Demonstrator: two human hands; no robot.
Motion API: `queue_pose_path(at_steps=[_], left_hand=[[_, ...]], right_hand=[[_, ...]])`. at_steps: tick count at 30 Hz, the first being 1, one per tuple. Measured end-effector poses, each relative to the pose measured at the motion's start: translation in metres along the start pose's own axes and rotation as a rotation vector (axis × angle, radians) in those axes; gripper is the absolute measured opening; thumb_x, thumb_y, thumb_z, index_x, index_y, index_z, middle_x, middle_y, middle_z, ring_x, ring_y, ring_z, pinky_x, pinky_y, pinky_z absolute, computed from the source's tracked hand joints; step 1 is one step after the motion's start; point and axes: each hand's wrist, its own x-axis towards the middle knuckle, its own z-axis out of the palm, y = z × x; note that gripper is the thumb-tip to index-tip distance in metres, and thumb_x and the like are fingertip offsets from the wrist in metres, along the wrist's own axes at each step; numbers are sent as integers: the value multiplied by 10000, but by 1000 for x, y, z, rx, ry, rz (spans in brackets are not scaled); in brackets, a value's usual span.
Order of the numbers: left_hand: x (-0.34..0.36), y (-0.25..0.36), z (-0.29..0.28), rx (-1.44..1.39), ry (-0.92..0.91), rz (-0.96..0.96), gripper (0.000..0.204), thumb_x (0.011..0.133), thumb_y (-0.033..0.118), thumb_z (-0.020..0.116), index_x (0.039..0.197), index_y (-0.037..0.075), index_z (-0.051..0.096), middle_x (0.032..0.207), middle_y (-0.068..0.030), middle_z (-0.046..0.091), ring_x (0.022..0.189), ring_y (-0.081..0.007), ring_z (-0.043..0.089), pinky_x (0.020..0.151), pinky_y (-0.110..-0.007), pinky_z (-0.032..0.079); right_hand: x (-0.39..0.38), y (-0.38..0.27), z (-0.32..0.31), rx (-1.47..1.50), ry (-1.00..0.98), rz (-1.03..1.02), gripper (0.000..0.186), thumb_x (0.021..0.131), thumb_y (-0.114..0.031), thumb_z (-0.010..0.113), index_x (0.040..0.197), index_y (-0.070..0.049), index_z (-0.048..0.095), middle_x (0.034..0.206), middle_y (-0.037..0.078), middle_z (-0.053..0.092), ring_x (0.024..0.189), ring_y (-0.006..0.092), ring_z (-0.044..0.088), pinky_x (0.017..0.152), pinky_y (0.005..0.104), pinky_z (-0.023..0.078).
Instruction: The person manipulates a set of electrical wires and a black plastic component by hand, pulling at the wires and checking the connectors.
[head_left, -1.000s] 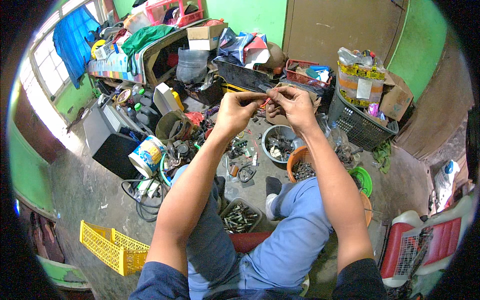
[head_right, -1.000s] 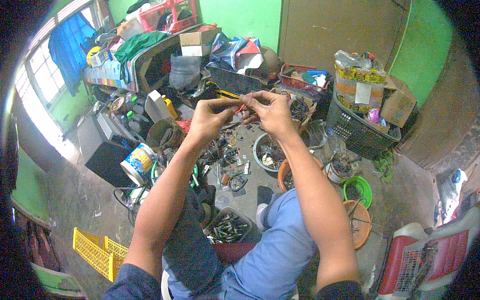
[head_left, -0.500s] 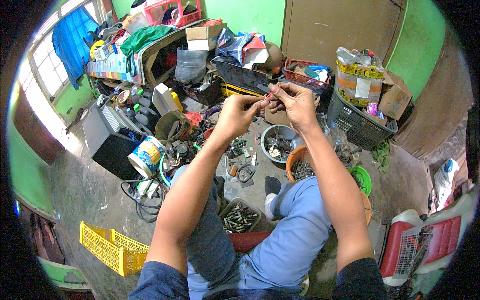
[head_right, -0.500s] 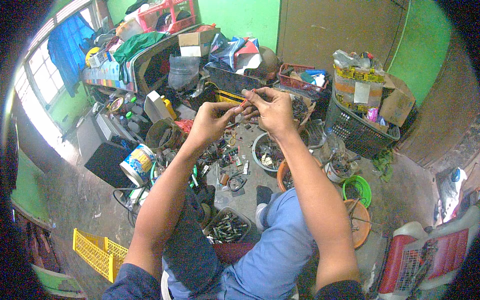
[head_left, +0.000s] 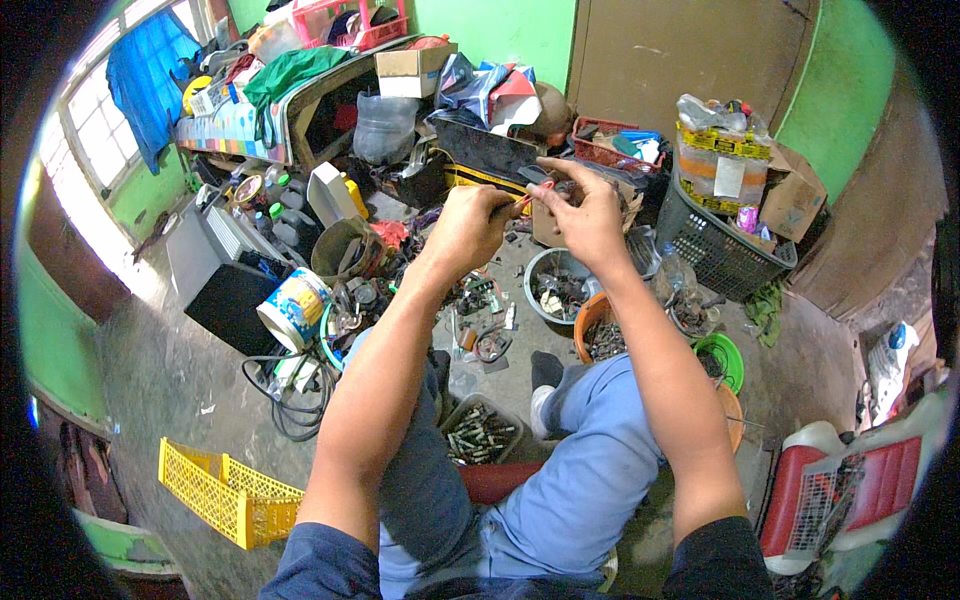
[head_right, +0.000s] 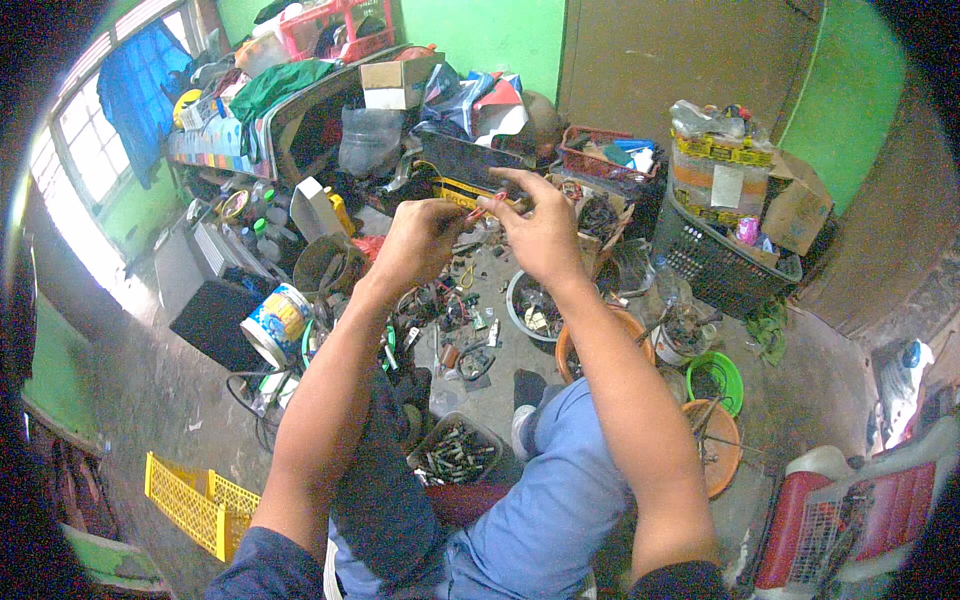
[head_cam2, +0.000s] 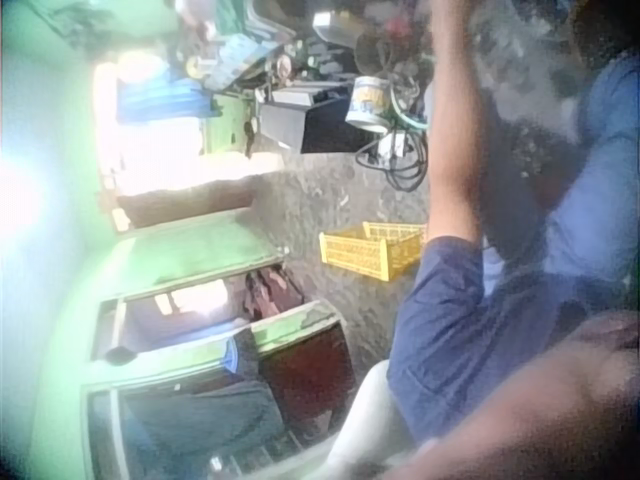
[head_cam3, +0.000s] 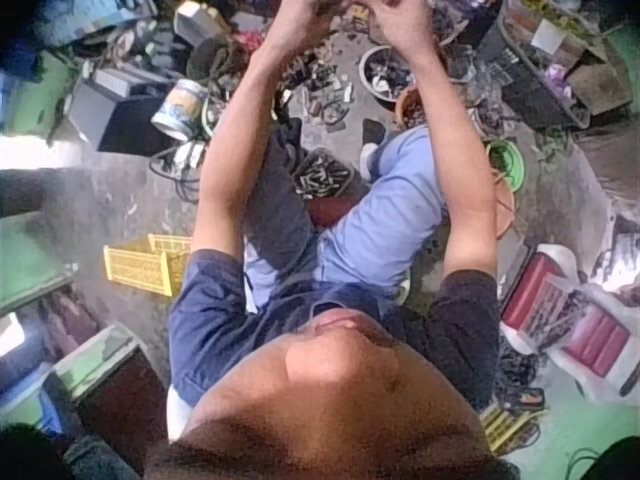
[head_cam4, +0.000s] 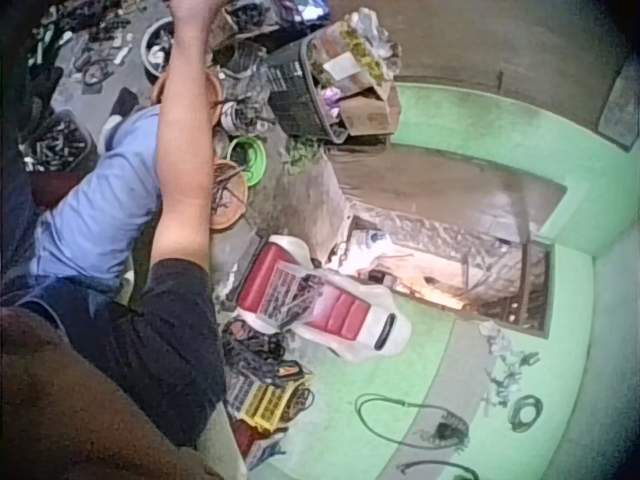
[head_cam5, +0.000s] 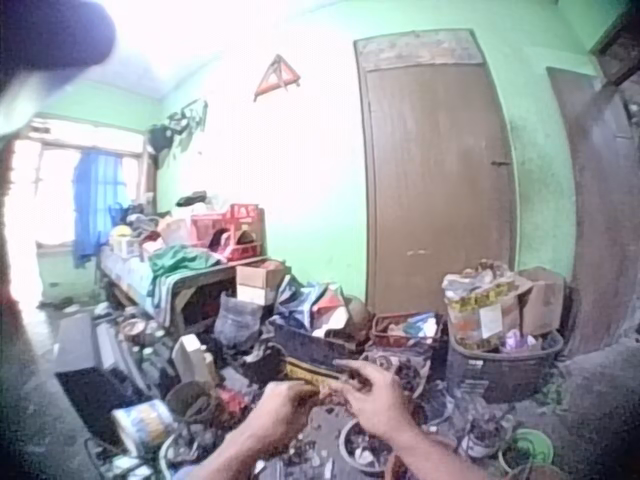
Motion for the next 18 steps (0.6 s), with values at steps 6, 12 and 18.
queue_pose_path(at_steps=[6, 12, 18], left_hand=[[-6, -13, -5, 210, -92, -8, 222, 872, 228, 699, 890, 9, 731, 838, -198, 682, 791, -388, 659, 701, -458, 515], [-8, -10, -7, 257, -161, -26, 179, 858, 209, 710, 915, 43, 743, 850, -188, 686, 800, -384, 665, 715, -457, 524], [-1, -4, -11, -43, 74, -122, 218, 856, 174, 738, 1010, 19, 737, 920, -184, 725, 838, -280, 724, 774, -361, 543]], right_hand=[[-5, 0, -3, -514, -321, -320, 178, 802, -112, 716, 963, -53, 767, 937, 118, 690, 941, 294, 601, 868, 400, 505], [-6, 11, 5, -632, -528, -211, 216, 813, -73, 630, 980, -76, 767, 888, 178, 697, 887, 356, 685, 843, 474, 546], [-6, 1, 10, -496, -399, -67, 175, 874, -108, 629, 968, -23, 749, 868, 240, 694, 836, 382, 697, 814, 481, 542]])
